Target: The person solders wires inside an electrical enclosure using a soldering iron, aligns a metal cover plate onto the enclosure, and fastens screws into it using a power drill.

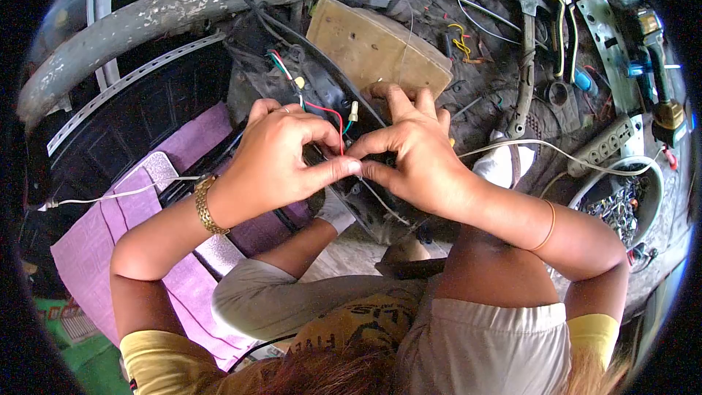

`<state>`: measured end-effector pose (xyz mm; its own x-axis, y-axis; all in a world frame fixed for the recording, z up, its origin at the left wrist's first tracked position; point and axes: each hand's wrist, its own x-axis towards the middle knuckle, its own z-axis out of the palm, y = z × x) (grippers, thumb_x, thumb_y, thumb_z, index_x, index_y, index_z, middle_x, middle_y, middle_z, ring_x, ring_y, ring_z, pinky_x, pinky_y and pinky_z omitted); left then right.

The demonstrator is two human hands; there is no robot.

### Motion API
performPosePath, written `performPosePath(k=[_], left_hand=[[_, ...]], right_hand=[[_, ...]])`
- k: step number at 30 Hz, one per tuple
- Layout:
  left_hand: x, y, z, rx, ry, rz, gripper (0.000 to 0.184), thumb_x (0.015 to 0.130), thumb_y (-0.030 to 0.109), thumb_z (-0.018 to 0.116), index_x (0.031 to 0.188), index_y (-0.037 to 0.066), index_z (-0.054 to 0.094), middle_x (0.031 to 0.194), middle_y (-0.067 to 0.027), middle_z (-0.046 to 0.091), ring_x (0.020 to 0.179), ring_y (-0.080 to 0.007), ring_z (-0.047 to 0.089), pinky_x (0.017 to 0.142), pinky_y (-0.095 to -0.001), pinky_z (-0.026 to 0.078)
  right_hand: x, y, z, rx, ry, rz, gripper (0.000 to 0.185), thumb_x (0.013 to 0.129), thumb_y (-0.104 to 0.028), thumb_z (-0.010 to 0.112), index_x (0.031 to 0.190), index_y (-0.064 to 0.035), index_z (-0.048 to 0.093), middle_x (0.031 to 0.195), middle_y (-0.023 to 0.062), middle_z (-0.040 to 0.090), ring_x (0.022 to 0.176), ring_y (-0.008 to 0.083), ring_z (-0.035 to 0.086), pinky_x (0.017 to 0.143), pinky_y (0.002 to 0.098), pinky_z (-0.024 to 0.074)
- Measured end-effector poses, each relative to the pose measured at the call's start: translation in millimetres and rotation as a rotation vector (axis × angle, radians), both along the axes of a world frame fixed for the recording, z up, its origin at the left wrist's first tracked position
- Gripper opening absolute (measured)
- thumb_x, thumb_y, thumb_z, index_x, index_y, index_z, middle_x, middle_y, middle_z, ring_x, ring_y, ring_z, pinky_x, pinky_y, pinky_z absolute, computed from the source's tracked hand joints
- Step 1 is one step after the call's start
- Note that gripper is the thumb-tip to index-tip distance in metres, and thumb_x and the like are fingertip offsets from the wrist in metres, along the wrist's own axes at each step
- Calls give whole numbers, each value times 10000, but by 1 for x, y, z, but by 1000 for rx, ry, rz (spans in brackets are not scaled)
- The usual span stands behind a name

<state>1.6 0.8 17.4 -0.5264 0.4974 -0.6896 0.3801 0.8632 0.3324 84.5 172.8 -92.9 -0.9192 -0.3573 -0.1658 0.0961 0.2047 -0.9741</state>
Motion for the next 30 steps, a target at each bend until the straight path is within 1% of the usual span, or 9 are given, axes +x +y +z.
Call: performPosePath(k=[1,4,7,8,11,14,23,30], left_hand=[[-1,0,-2,-41,-7,-7,218,789,334,743,764,124,688,742,-38,682,769,-234,647,805,-397,356],[-4,1,-1,-51,-64,64,193,795,296,737,749,116,685,721,-38,682,747,-238,646,794,-395,361],[-5,-3,-3,26,-29,50,171,796,270,733,754,111,686,711,-45,683,710,-245,638,789,-394,367],[-5,-4,-4,32,-26,47,170,797,266,731,752,109,684,709,-50,683,707,-249,638,789,-395,368],[-4,-5,-3,16,-26,27,171,800,257,724,746,101,676,705,-64,680,703,-257,640,788,-398,371],[-8,-4,-2,-36,-38,2,178,805,252,719,744,94,666,700,-74,675,702,-265,645,782,-402,375],[-7,-7,-4,12,-32,-4,175,815,251,704,759,92,659,674,-62,661,669,-259,638,770,-402,381],[-7,-8,-1,6,-41,-16,169,787,254,720,750,100,659,663,-49,656,656,-254,635,774,-403,381]], right_hand=[[0,0,1,5,5,1,199,705,-206,824,890,-262,782,1321,156,509,1199,402,408,933,563,352],[-1,1,-4,-18,39,-36,212,697,-197,822,896,-247,775,1290,146,521,1176,397,424,928,540,365],[-5,-2,1,40,73,-93,233,672,-186,825,893,-228,763,1260,141,528,1151,388,438,930,511,372],[-5,-2,2,111,183,-105,239,651,-194,817,879,-221,752,1224,134,531,1098,364,451,883,482,380],[-14,3,14,201,300,-49,214,646,-212,805,853,-218,752,1186,123,531,1039,342,455,818,456,370],[-15,-1,10,208,327,-20,195,645,-228,795,836,-214,754,1150,111,528,1011,332,451,773,444,352],[-14,-4,11,214,361,-29,134,648,-241,793,776,-218,759,1162,93,530,1027,324,449,787,467,346],[-15,-7,11,209,375,-17,149,634,-236,802,773,-214,753,1185,79,534,1030,321,447,786,474,346]])
